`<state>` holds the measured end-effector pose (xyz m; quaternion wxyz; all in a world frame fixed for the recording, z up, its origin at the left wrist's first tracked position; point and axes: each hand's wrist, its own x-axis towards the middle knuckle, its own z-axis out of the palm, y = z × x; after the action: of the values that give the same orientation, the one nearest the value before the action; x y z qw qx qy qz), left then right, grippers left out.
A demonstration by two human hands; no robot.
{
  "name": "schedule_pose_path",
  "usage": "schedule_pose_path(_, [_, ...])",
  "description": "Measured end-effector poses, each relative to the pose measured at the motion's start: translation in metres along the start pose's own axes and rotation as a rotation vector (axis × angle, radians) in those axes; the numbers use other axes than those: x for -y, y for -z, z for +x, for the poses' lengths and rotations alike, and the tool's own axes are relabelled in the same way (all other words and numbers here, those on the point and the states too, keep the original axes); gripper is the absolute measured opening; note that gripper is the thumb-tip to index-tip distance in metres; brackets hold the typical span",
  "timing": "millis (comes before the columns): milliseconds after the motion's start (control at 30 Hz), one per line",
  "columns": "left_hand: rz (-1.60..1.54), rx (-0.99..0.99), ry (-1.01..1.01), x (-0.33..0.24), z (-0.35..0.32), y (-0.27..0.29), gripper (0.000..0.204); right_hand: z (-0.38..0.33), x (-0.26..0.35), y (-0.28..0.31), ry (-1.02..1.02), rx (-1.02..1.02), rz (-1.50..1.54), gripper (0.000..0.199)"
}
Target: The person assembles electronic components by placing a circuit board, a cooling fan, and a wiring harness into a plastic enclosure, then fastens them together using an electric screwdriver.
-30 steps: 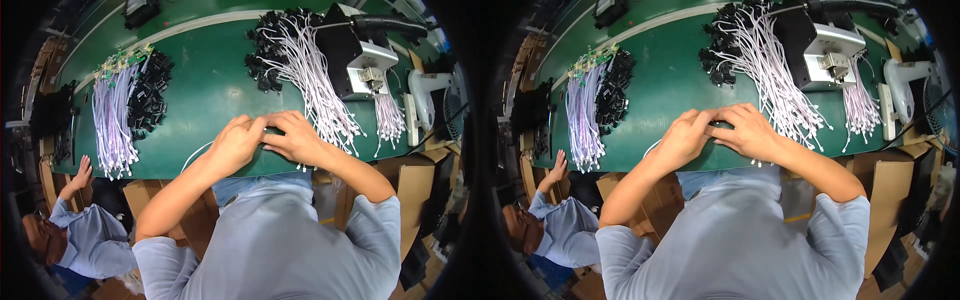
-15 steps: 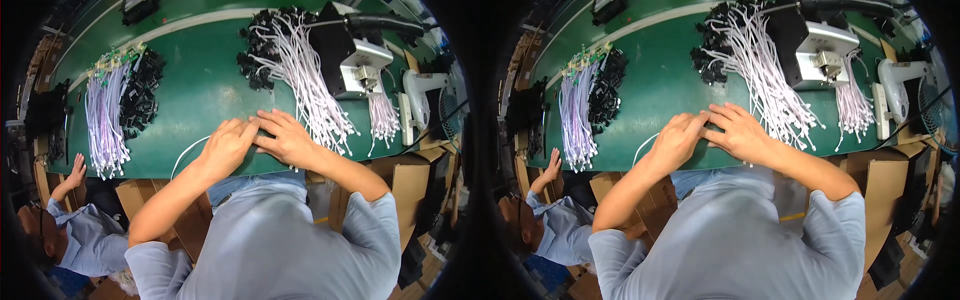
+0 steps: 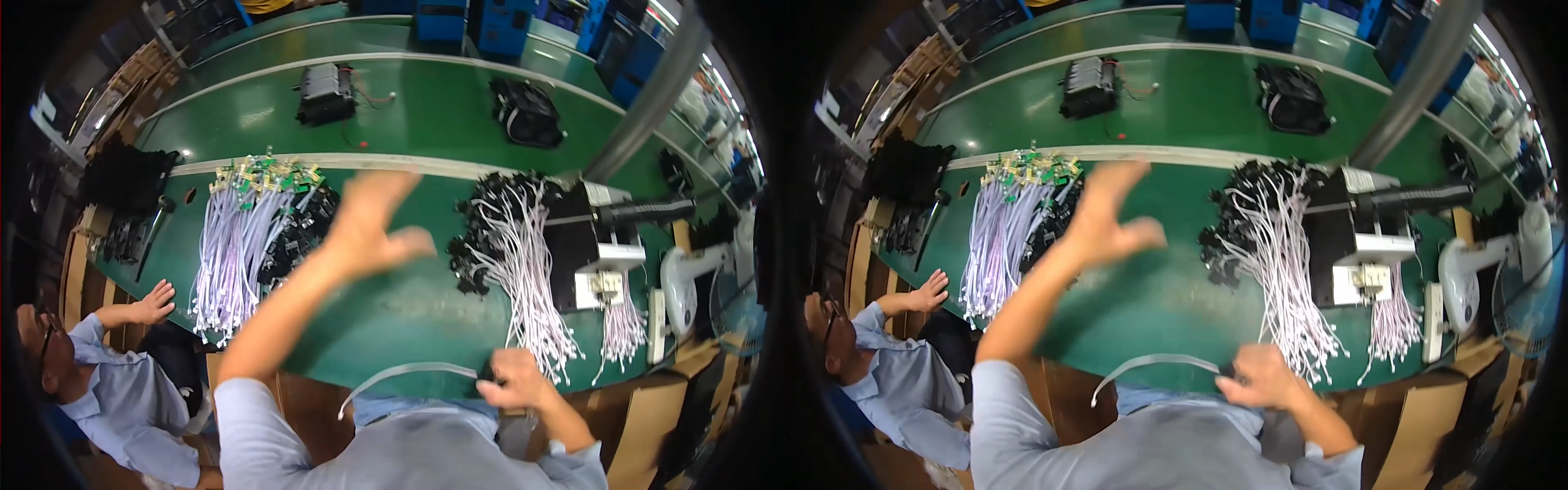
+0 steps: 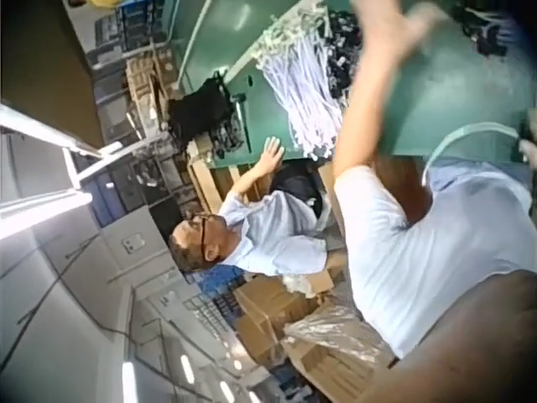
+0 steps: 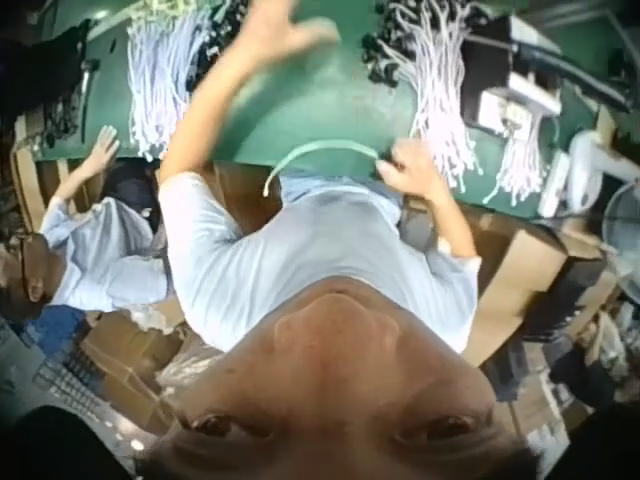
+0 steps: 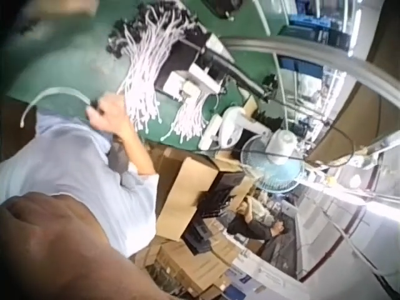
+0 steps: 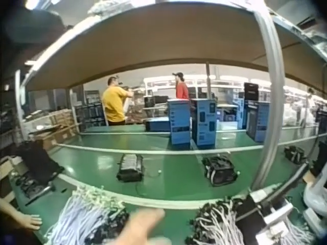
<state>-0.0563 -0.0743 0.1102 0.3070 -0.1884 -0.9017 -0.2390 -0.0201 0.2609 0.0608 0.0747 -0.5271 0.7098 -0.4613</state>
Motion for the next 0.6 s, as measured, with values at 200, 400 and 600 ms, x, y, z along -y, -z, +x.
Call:
schedule_pose_path(200, [0.446,-0.306,1.027,0.261,0.068,0.028,0.075,0.014,0.01,0.027,-0.08,0.011,-0.06,0.028])
schedule_pose_path(400, [-0.559,-0.233,1.233,0.379,0.064,0.021,0.084,-0.008,0.006,0.033,-0.417,-0.324,0.069,0.04])
schedule_pose_path(600, [-0.893,-0.211,1.089,0.325,0.081,0.007,0.07,0.006,0.026,0.048,-0.604,-0.325,0.076,0.026])
